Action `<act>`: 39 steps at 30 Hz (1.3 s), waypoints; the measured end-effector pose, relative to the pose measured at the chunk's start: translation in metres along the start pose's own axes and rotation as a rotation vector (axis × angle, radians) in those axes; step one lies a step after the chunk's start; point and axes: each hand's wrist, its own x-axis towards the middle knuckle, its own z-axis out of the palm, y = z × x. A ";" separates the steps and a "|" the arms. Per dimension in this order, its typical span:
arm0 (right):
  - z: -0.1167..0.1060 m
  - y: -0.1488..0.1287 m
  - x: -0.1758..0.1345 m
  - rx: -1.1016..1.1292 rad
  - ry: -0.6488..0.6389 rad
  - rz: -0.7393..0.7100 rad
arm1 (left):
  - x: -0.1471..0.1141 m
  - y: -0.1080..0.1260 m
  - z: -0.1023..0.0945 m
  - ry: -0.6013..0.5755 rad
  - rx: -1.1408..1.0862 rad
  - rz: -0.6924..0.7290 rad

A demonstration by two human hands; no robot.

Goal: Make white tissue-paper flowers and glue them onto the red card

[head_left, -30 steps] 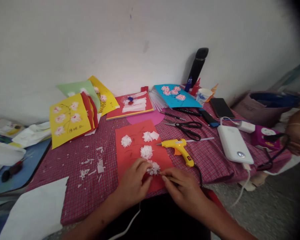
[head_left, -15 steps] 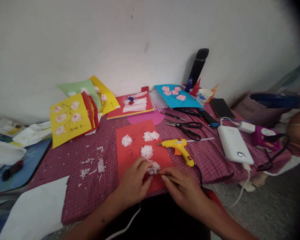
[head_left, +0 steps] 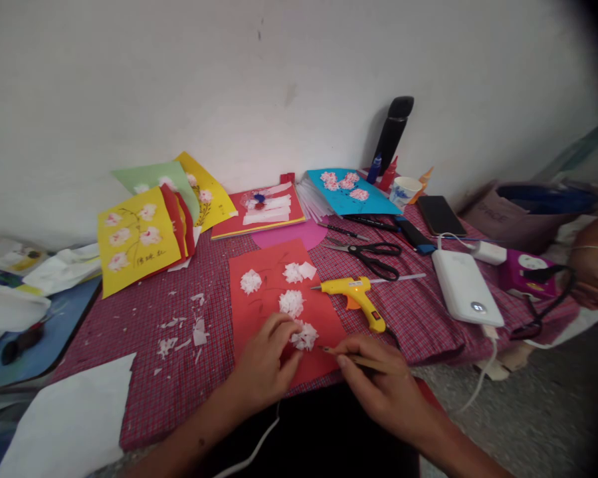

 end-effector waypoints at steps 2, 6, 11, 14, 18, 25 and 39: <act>0.000 0.001 -0.001 -0.006 -0.009 -0.024 | 0.000 0.000 -0.002 0.008 -0.008 0.004; 0.004 0.000 0.000 -0.009 -0.051 -0.102 | 0.000 0.000 -0.005 0.011 -0.017 0.027; 0.008 0.002 0.002 -0.034 -0.039 -0.184 | 0.002 0.000 -0.003 0.000 0.007 0.024; 0.006 0.002 0.000 -0.062 0.010 -0.191 | 0.004 -0.001 -0.002 0.001 0.013 0.023; 0.003 -0.003 -0.004 -0.022 -0.011 -0.202 | 0.004 -0.002 -0.001 0.007 0.012 0.032; 0.015 -0.002 -0.003 -0.043 -0.143 -0.209 | 0.004 -0.004 0.000 0.022 0.028 0.047; 0.011 0.003 -0.004 -0.013 -0.034 -0.160 | 0.002 -0.006 -0.004 0.022 0.001 0.058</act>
